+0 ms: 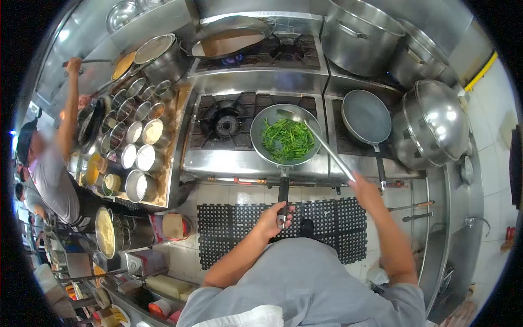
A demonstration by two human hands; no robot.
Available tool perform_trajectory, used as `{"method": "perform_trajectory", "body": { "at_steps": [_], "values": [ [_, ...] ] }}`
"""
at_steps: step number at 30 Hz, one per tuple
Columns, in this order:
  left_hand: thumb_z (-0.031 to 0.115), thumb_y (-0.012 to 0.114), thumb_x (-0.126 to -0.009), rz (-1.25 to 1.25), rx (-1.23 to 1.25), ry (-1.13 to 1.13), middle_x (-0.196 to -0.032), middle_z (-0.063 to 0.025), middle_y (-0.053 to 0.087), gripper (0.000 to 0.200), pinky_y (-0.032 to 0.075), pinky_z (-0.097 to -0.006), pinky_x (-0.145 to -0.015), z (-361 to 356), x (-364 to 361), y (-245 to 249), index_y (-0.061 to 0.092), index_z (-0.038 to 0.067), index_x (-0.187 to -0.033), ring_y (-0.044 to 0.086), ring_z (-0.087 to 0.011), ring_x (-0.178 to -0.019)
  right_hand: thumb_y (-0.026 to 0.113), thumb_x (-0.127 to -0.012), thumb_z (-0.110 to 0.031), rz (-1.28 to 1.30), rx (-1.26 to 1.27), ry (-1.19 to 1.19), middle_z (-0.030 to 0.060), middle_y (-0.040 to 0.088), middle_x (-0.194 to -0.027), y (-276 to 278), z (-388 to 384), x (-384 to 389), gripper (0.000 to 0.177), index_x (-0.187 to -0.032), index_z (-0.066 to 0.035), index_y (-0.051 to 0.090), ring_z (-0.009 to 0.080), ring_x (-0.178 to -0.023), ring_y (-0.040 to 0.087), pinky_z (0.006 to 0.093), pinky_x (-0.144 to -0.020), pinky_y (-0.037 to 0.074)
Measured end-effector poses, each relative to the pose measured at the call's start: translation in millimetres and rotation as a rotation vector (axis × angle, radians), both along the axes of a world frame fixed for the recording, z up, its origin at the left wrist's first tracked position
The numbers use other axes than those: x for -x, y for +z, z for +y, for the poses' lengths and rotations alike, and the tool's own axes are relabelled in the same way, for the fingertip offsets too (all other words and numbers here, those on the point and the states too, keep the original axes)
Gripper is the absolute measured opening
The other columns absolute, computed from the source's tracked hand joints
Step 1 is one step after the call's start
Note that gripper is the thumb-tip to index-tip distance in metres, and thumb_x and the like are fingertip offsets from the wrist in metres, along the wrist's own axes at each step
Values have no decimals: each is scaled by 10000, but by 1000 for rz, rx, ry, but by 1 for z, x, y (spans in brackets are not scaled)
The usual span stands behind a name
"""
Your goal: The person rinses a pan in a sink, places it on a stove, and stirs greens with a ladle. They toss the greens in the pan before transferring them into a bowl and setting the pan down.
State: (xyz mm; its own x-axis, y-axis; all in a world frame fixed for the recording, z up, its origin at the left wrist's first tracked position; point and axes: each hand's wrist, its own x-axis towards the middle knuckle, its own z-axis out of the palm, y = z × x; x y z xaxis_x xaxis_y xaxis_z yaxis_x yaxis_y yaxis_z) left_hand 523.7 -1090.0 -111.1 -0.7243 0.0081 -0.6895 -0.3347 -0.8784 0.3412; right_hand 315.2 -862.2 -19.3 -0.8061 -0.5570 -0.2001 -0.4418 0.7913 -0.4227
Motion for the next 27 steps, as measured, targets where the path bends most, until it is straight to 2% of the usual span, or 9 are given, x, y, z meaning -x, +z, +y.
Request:
{"method": "perform_trajectory", "body": {
  "at_steps": [3,7,12,13,16,18,22,25,27],
  "values": [
    [269,478,-906,14,-4,-8,-906,-48,611,225,456,-283,-534,2,-1,4,527,67,-995,524,-135,-674,481,-902,-356,-73,-13,-19,266,602,-940,-30,-20,-21,430,-1292,-177,444,437,-869,579,474,-763,451],
    [270,473,-906,16,-7,16,-893,-45,604,244,449,-273,-524,-2,4,13,531,48,-988,522,-126,-676,465,-909,-364,-77,-27,172,257,605,-966,-15,47,-13,444,-1302,-158,437,423,-883,583,449,-778,459],
    [259,475,-903,13,-15,7,-868,-32,597,258,450,-268,-532,6,0,7,539,29,-1001,520,-125,-675,454,-910,-383,-144,-95,-91,248,616,-925,-24,-10,-31,475,-1321,-151,397,425,-840,593,475,-750,464],
    [256,476,-902,8,0,4,-863,-32,597,255,452,-267,-537,4,1,10,542,28,-995,522,-125,-676,464,-908,-373,-35,-145,-14,248,621,-886,-23,-13,-43,461,-1314,-163,404,428,-815,597,484,-721,466],
    [251,472,-903,9,1,0,-857,-36,599,255,460,-269,-549,-1,3,17,543,25,-997,529,-128,-683,480,-905,-353,-79,-157,52,260,616,-850,-20,26,-37,440,-1295,-160,416,438,-800,595,498,-704,465],
    [252,467,-905,13,9,2,-863,-39,600,258,462,-271,-552,1,3,14,541,24,-1002,531,-129,-686,490,-898,-361,-97,4,72,268,613,-842,-22,45,-27,437,-1288,-176,418,440,-806,594,507,-704,465],
    [246,476,-901,7,5,-4,-888,-51,606,257,471,-282,-554,6,-1,8,543,20,-1003,537,-141,-693,506,-890,-364,-126,-170,-115,260,615,-887,-16,-3,-52,443,-1288,-184,430,423,-823,601,485,-723,470],
    [240,507,-888,-7,4,10,-903,-62,605,240,478,-295,-556,1,1,7,534,30,-1002,543,-152,-703,523,-880,-348,-210,124,34,234,624,-873,-17,28,-56,422,-1258,-173,458,406,-808,609,456,-724,471],
    [231,521,-882,43,-4,36,-914,-65,604,210,481,-302,-560,1,-3,3,517,61,-1004,542,-153,-704,519,-880,-358,-74,175,70,240,621,-857,-18,36,-54,430,-1260,-164,462,411,-793,607,461,-713,468]
  ]
}}
